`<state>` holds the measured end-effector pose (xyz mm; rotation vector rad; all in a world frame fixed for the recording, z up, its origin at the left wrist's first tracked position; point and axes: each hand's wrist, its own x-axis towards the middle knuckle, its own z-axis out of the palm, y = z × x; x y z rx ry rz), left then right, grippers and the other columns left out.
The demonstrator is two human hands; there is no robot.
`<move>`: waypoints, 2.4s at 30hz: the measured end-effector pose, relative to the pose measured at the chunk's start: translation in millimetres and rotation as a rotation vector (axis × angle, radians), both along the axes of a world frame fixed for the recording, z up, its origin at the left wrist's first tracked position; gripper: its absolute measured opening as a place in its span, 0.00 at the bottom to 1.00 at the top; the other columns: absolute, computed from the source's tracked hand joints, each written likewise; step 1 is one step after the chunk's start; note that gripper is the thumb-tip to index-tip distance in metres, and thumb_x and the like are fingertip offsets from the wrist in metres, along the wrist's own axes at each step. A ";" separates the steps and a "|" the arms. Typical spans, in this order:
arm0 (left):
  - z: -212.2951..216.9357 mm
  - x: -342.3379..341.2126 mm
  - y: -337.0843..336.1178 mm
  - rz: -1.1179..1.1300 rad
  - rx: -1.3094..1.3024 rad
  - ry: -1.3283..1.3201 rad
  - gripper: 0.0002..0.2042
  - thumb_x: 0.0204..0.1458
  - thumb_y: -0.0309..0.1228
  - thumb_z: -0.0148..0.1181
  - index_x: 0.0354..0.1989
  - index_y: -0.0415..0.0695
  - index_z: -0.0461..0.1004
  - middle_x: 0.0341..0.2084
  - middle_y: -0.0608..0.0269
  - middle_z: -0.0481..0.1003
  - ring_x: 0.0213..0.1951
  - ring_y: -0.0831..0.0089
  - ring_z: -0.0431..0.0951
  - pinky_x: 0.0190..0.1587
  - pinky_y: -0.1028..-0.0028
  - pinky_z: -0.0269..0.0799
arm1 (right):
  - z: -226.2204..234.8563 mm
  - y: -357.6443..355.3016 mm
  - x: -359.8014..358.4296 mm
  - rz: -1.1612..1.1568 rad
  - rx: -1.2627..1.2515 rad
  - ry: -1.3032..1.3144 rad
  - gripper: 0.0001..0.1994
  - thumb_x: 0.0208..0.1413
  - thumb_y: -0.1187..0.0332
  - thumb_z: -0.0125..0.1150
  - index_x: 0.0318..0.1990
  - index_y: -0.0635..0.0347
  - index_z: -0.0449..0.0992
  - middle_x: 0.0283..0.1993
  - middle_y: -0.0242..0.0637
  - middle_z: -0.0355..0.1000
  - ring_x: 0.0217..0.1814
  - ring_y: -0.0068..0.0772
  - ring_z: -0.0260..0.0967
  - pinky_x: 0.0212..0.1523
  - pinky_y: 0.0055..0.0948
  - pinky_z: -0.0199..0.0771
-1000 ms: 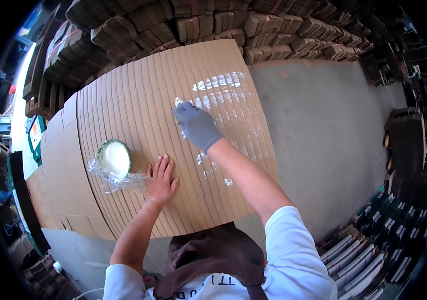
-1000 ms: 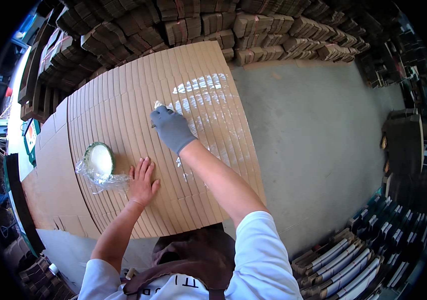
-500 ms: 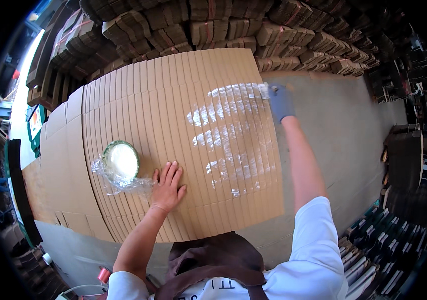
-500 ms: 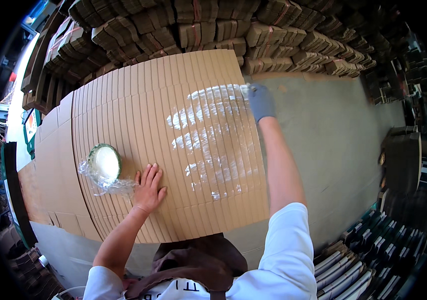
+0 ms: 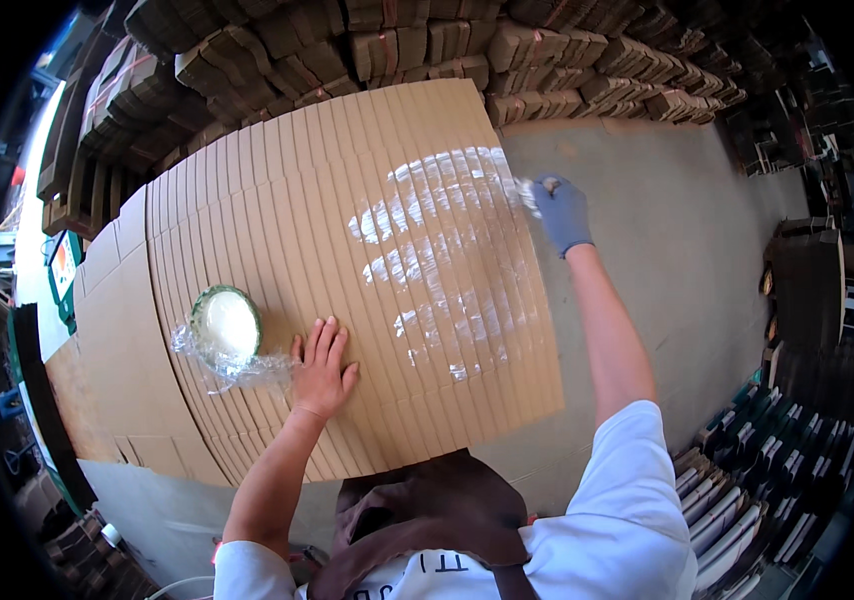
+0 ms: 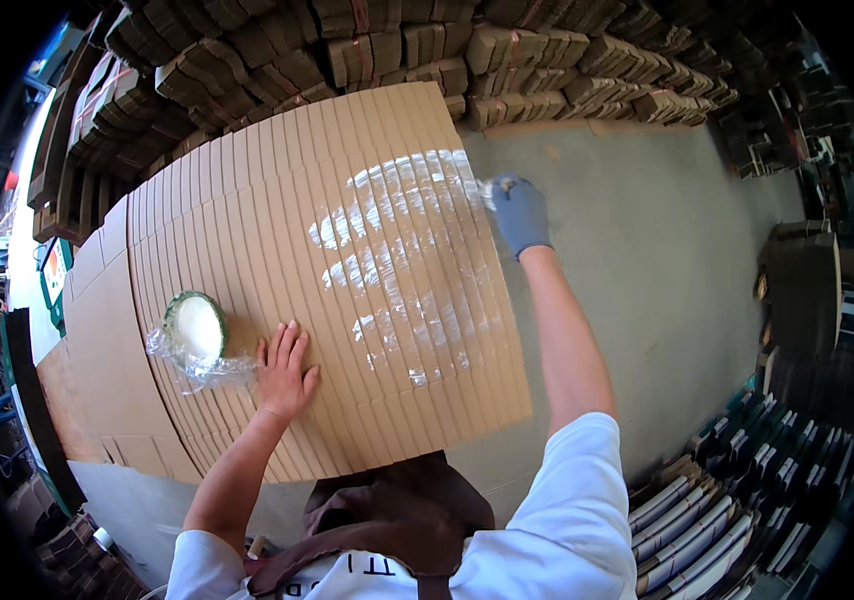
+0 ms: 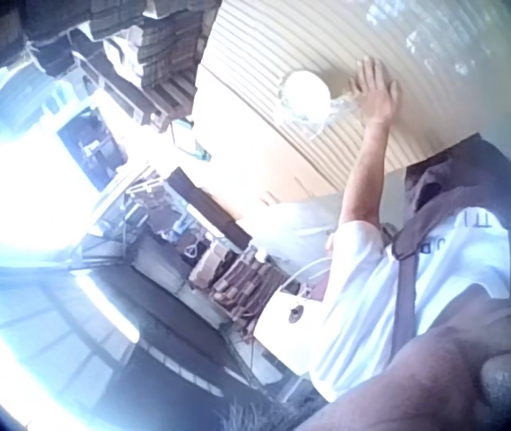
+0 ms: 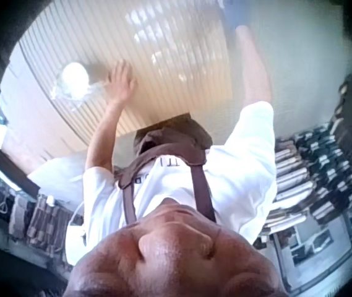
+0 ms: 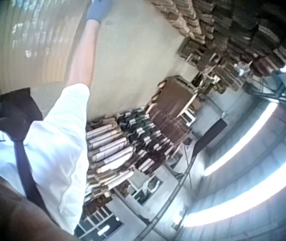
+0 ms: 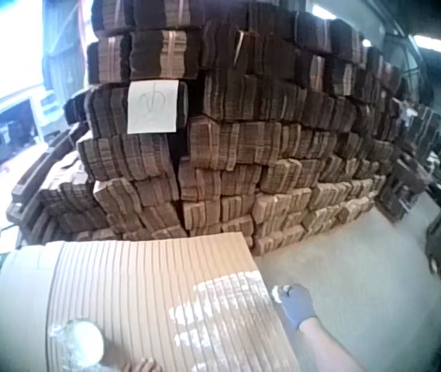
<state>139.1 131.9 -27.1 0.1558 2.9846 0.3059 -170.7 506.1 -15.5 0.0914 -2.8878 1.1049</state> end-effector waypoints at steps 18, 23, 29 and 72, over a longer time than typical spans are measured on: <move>-2.7 -0.6 -0.8 -0.017 0.008 -0.014 0.34 0.52 0.44 0.58 0.67 0.46 0.61 0.71 0.59 0.55 0.73 0.59 0.51 0.70 0.45 0.43 | -8.4 2.1 -77.9 -0.163 -0.125 -0.044 0.15 0.56 0.60 0.60 0.32 0.66 0.78 0.33 0.49 0.79 0.36 0.42 0.79 0.39 0.37 0.75; 1.8 3.9 -3.6 0.007 -0.012 -0.029 0.33 0.52 0.45 0.59 0.67 0.47 0.62 0.71 0.60 0.56 0.73 0.61 0.51 0.70 0.46 0.45 | 3.6 -9.2 15.1 -0.041 -0.292 -0.014 0.11 0.59 0.64 0.59 0.32 0.64 0.78 0.29 0.42 0.78 0.32 0.32 0.76 0.36 0.33 0.74; -2.2 2.7 -2.9 -0.005 -0.014 -0.004 0.32 0.54 0.44 0.57 0.67 0.46 0.61 0.72 0.60 0.55 0.73 0.61 0.50 0.70 0.45 0.44 | 15.3 9.5 66.5 -0.173 -0.420 -0.106 0.08 0.59 0.68 0.59 0.34 0.63 0.79 0.27 0.36 0.76 0.30 0.22 0.71 0.37 0.28 0.74; -6.1 3.2 -1.2 -0.024 -0.031 0.026 0.31 0.56 0.37 0.55 0.69 0.46 0.57 0.72 0.59 0.54 0.74 0.58 0.48 0.71 0.47 0.42 | 53.6 109.4 249.6 0.134 0.029 -0.203 0.08 0.53 0.73 0.60 0.42 0.54 0.78 0.49 0.36 0.77 0.48 0.44 0.75 0.48 0.35 0.76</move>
